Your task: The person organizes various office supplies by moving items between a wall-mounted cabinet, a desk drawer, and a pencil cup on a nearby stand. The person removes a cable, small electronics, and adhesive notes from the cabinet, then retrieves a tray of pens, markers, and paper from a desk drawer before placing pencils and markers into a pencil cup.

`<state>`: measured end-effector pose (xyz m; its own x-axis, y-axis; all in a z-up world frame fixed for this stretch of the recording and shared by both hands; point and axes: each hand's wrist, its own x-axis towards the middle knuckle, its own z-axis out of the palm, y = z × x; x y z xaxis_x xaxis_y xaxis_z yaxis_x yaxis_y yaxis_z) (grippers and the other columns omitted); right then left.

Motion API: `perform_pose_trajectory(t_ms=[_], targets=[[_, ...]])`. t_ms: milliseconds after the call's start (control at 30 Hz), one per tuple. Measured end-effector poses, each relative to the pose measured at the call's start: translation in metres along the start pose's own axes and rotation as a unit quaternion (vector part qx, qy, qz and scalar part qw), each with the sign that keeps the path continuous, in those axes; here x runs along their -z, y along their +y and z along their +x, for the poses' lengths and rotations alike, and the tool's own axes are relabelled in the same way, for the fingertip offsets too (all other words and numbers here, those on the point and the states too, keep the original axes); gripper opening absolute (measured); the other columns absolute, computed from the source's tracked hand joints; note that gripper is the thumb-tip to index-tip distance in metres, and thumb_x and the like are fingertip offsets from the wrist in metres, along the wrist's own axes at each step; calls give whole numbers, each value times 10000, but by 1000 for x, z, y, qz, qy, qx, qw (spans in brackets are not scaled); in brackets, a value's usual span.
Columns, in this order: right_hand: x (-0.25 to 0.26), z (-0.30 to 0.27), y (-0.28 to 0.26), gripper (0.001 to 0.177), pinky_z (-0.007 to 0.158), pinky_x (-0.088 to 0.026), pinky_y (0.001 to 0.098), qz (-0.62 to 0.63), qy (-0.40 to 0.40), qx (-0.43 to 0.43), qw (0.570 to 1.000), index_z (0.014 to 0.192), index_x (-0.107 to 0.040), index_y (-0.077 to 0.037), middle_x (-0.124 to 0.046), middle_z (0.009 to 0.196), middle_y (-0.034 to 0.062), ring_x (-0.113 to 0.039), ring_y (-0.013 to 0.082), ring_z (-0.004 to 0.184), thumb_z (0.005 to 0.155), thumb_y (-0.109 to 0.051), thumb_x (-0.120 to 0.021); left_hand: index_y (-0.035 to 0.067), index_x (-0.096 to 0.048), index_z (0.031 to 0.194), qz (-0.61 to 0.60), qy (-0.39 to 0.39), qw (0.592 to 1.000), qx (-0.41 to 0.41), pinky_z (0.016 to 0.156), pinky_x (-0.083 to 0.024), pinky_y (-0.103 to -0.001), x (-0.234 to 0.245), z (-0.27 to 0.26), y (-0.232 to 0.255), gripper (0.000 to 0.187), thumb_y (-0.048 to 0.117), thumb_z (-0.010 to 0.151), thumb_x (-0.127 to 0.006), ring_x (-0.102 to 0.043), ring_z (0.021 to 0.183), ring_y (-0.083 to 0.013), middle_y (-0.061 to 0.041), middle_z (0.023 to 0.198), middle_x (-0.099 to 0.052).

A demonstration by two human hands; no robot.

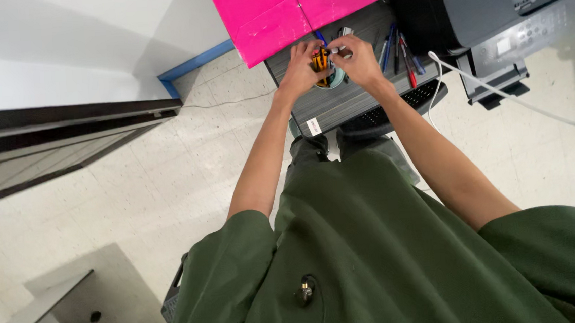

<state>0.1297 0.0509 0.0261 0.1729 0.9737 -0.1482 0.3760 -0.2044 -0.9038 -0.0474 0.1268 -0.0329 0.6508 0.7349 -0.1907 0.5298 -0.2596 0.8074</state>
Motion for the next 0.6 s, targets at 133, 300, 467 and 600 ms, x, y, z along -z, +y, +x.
perform_pose_trajectory(t_ms=[133, 300, 467, 600], targets=[[7, 4, -14, 341, 834, -585, 348, -76, -3, 73, 994, 1196, -701, 5, -639, 1168, 161, -722, 250, 954, 857, -25, -734, 120, -552, 1412, -15, 0, 1000, -27, 1130, -443, -453, -10, 2, -19, 723, 315, 802, -888, -476, 1272, -360, -146, 1359, -561], [11, 30, -37, 301, 1034, -463, 513, -305, -89, 199, 927, 1108, -789, -124, -646, 1179, 97, -563, 353, 1192, 809, -157, -790, 70, -494, 1444, -31, -7, 999, 8, 1141, -414, -470, -29, 8, -35, 798, 389, 816, -870, -455, 1292, -375, -176, 1364, -536], [3, 58, -33, 312, 1044, -429, 537, -391, -192, 206, 876, 1079, -793, -155, -626, 1265, 111, -543, 374, 1220, 790, -269, -826, 63, -469, 1468, -28, -44, 997, 54, 1151, -380, -489, -30, 11, -38, 822, 456, 838, -823, -422, 1322, -388, -186, 1401, -510], [7, 60, -38, 309, 1052, -427, 543, -458, -218, 181, 843, 1085, -787, -133, -652, 1237, 82, -565, 336, 1235, 829, -302, -819, 50, -399, 1499, -14, -56, 996, 68, 1153, -384, -495, -14, 6, -18, 917, 477, 817, -840, -393, 1352, -397, -203, 1421, -484]])
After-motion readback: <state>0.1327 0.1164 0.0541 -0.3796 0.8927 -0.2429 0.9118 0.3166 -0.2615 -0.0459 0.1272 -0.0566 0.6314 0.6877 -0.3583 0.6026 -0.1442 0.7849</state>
